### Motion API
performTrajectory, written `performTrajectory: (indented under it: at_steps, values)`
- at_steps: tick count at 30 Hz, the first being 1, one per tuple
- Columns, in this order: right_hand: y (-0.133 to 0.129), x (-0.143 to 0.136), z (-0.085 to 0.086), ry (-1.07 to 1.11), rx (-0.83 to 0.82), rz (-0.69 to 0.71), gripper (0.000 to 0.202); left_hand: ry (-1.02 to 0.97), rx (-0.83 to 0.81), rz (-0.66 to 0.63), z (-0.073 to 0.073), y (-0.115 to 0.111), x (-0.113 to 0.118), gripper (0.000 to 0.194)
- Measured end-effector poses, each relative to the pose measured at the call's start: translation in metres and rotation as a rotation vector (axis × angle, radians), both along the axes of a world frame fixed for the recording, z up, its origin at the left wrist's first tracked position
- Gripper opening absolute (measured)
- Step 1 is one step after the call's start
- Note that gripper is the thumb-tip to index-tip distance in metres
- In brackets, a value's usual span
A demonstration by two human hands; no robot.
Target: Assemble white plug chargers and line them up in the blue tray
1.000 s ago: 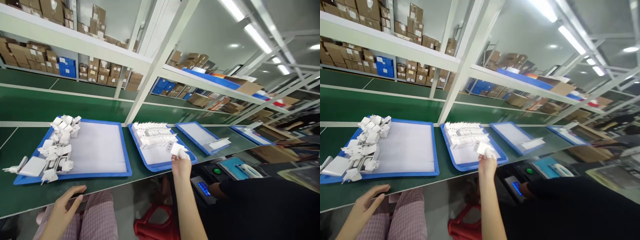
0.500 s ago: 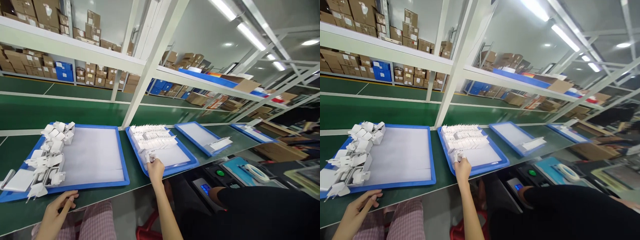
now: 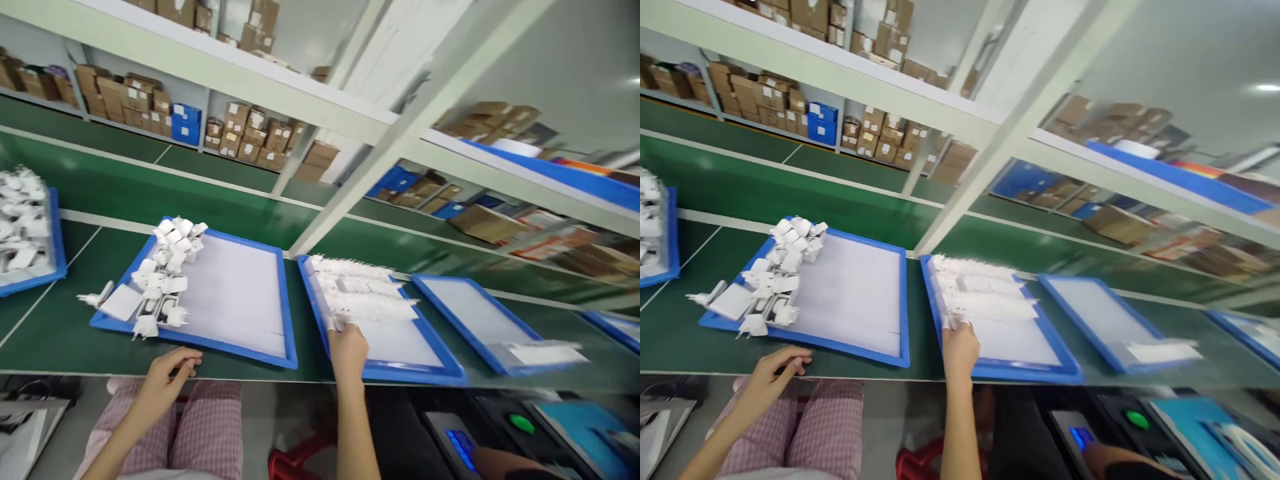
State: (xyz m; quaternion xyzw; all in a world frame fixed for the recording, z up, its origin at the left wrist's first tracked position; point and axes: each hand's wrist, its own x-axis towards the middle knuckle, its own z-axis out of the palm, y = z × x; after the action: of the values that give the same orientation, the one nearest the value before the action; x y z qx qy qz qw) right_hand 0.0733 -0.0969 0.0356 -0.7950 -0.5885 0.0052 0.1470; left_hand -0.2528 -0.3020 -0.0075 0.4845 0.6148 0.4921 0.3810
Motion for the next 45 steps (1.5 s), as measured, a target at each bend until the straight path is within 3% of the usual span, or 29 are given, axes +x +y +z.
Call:
performTrajectory:
  at_steps: [4,7,9,11,13,14,17,20,26,30,34,40,45]
  values:
    - [-0.015,-0.003,0.014,-0.042,-0.018,0.021,0.051,-0.027,-0.016,0.02,0.012,-0.009,0.0,0.027]
    - [-0.035,-0.025,0.024,-0.035,0.1,0.045,0.05,-0.051,-0.03,0.053,0.013,-0.02,-0.004,0.028]
    - [-0.055,-0.059,0.026,0.095,0.241,0.215,0.045,-0.071,-0.04,0.081,0.012,-0.028,-0.009,0.03]
    - [-0.075,-0.108,0.021,0.315,0.269,0.558,0.036,-0.085,-0.042,0.127,0.013,-0.033,-0.015,0.029]
    - [-0.091,-0.161,0.012,0.432,0.055,0.901,0.031,-0.085,-0.031,0.172,0.015,-0.038,-0.022,0.028]
    - [-0.097,-0.186,0.006,0.455,-0.043,0.997,0.035,-0.082,-0.02,0.192,0.016,-0.04,-0.026,0.027]
    - [-0.102,-0.241,-0.007,0.585,-0.172,1.084,0.045,-0.071,-0.006,0.244,0.017,-0.047,-0.04,0.026]
    - [-0.097,-0.266,-0.012,0.743,-0.214,1.068,0.048,-0.069,-0.023,0.323,0.012,-0.052,-0.05,0.025]
    - [-0.091,-0.273,-0.016,0.85,-0.227,1.067,0.032,0.016,0.001,0.337,-0.001,-0.043,-0.049,0.024]
    - [-0.091,-0.267,-0.016,0.974,-0.325,1.029,0.044,0.064,0.021,0.278,-0.001,-0.035,-0.044,0.023]
    - [-0.092,-0.265,-0.014,1.059,-0.404,1.034,0.051,0.076,-0.045,0.313,-0.003,-0.031,-0.035,0.024]
    - [-0.089,-0.267,-0.007,1.064,-0.309,1.052,0.046,0.122,-0.047,0.391,-0.001,-0.028,-0.024,0.026]
    - [-0.105,-0.246,0.005,1.153,-0.21,0.974,0.046,0.196,0.007,0.384,0.014,-0.028,-0.017,0.027]
